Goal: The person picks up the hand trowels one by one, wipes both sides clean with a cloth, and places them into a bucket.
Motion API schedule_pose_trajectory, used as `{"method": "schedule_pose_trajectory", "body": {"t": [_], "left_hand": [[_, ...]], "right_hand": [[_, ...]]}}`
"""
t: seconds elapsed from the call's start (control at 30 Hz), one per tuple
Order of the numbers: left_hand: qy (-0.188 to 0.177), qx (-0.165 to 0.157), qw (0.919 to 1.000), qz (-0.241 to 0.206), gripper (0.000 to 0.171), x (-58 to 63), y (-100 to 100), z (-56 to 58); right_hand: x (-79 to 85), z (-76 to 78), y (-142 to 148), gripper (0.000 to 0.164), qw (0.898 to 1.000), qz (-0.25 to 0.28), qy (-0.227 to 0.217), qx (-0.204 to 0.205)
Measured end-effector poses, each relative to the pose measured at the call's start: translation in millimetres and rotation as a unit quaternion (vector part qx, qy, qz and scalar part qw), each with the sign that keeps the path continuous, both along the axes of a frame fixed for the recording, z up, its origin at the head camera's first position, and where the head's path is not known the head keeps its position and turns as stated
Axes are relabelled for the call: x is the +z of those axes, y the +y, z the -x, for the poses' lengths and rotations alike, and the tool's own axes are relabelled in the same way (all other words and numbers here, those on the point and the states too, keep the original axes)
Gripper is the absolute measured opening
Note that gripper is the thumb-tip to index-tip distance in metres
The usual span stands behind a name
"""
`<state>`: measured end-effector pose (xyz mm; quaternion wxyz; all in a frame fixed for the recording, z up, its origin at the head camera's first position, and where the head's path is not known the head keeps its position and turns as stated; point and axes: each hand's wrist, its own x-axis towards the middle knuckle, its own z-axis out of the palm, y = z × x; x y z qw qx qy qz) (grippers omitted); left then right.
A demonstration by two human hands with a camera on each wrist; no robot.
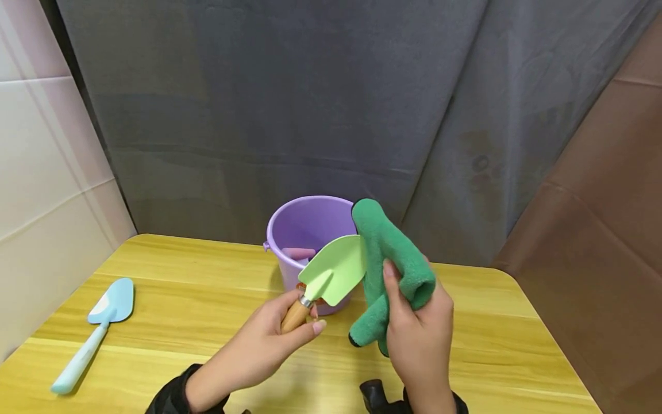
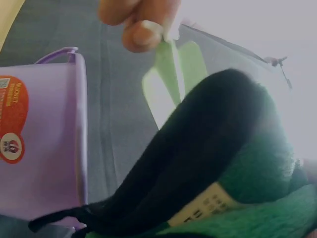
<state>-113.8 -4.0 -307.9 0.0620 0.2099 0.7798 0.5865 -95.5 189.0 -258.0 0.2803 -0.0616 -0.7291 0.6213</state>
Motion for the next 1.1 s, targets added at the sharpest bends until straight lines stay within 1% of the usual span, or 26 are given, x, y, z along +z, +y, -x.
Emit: {"method": "schedule_pose_trajectory", "body": {"t": [0.07,0.1,0.17,0.27,0.3,0.37,0.47,0.53,0.6,0.7,0.8,0.87,0.93,1.03,1.1], "left_hand": [[0.0,0.004,1.0,0.007,0.019,0.6,1.9,0.3],[0.002,0.006,0.9999,0.01,0.019,1.0,3.4,0.4],[0.009,0.005,0.9998,0.016,0.019,1.9,6.9,0.3],[0.039,0.005,0.9988,0.029,0.017,3.2,12.0,0.2],[0.049,0.006,0.9983,0.032,0.017,3.7,13.4,0.2],[0.07,0.009,0.9968,0.039,0.018,4.3,15.3,0.4],[0.088,0.011,0.995,0.047,0.018,4.8,15.5,1.3],[0.09,0.009,0.9947,0.049,0.019,4.5,14.1,2.3],[0.095,0.009,0.9941,0.052,0.022,4.1,12.2,3.6],[0.104,0.01,0.9932,0.052,0.038,3.1,9.0,5.0],[0.121,0.015,0.991,0.055,0.05,2.5,6.4,5.9],[0.126,0.018,0.9901,0.061,0.048,2.6,5.1,6.2],[0.125,0.02,0.9898,0.065,0.043,2.8,4.1,6.4],[0.113,0.021,0.9912,0.065,0.047,2.8,2.7,6.6],[0.102,0.022,0.9928,0.058,0.052,2.5,1.6,6.8]], "right_hand": [[-3.9,0.7,-3.8,0.027,0.998,-0.063,0.026,-0.005],[-6.1,1.1,-5.9,0.027,0.994,-0.099,0.048,-0.008],[-10.5,2.5,-10.3,0.031,0.981,-0.16,0.107,-0.017],[-15.2,5.0,-16.4,0.039,0.958,-0.215,0.188,-0.028],[-16.2,6.0,-18.1,0.04,0.951,-0.228,0.205,-0.032],[-18.2,8.1,-21.3,0.044,0.942,-0.246,0.227,-0.039],[-21.9,10.0,-27.3,0.055,0.933,-0.275,0.23,-0.045],[-25.1,10.2,-33.1,0.064,0.928,-0.292,0.227,-0.04],[-28.4,9.3,-39.6,0.069,0.924,-0.307,0.224,-0.032],[-32.4,7.7,-48.6,0.065,0.914,-0.327,0.238,-0.01],[-35.4,6.0,-54.9,0.058,0.908,-0.34,0.243,0.011],[-36.8,6.0,-57.2,0.057,0.905,-0.345,0.247,0.017],[-38.2,5.7,-58.5,0.057,0.905,-0.351,0.241,0.021],[-40.3,5.0,-60.0,0.059,0.904,-0.355,0.238,0.024],[-41.6,3.7,-61.2,0.058,0.906,-0.355,0.23,0.029]]}}
